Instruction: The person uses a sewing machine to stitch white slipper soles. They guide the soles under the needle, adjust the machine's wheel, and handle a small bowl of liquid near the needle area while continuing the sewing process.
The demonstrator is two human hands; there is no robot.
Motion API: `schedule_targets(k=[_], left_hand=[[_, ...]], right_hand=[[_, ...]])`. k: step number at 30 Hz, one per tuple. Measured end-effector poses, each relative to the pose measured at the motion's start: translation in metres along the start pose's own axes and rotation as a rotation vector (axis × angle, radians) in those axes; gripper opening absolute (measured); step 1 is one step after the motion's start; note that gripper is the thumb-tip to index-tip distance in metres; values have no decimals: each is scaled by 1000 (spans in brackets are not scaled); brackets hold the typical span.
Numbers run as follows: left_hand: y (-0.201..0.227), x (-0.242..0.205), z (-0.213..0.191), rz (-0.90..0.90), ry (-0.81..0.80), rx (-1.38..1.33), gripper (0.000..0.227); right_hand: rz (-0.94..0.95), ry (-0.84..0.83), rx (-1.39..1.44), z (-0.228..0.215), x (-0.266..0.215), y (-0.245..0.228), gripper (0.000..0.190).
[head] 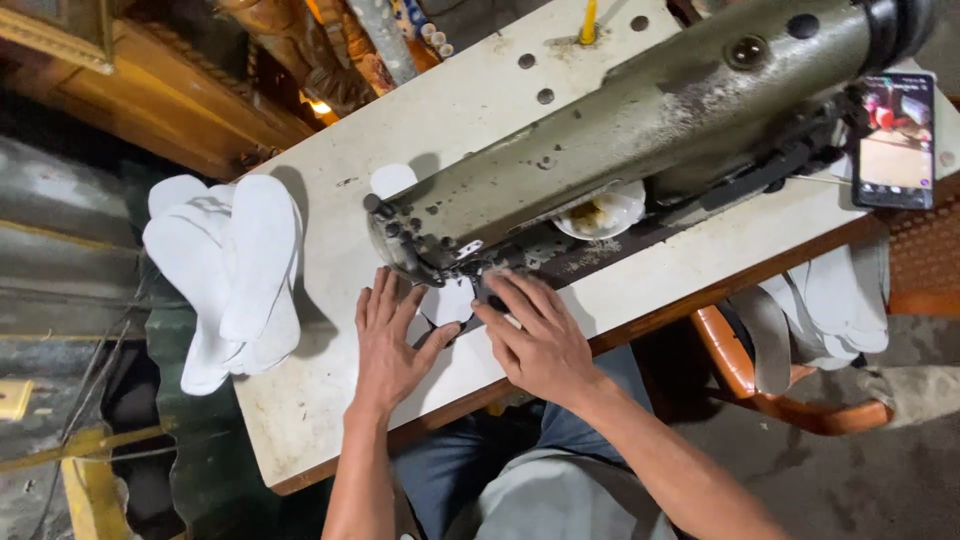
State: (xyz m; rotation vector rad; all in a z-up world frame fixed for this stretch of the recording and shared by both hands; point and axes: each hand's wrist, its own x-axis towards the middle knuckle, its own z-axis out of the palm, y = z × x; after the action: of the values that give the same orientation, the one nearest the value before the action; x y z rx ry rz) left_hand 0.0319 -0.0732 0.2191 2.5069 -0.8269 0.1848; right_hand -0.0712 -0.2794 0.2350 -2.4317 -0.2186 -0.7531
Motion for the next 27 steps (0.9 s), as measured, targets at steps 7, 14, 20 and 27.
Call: schedule_targets(k=[7, 14, 20, 27], left_hand=[[-8, 14, -2, 211, -68, -12, 51], [-38, 9, 15, 112, -169, 233, 59], [-20, 23, 14, -1, -240, 188, 53], [1, 38, -2, 14, -219, 154, 63]], right_hand=[[12, 264, 149, -33, -101, 27, 23], [604, 208, -152, -71, -254, 148, 23], [886, 9, -515, -71, -397, 299, 38], [1548, -158, -440, -44, -419, 328, 39]])
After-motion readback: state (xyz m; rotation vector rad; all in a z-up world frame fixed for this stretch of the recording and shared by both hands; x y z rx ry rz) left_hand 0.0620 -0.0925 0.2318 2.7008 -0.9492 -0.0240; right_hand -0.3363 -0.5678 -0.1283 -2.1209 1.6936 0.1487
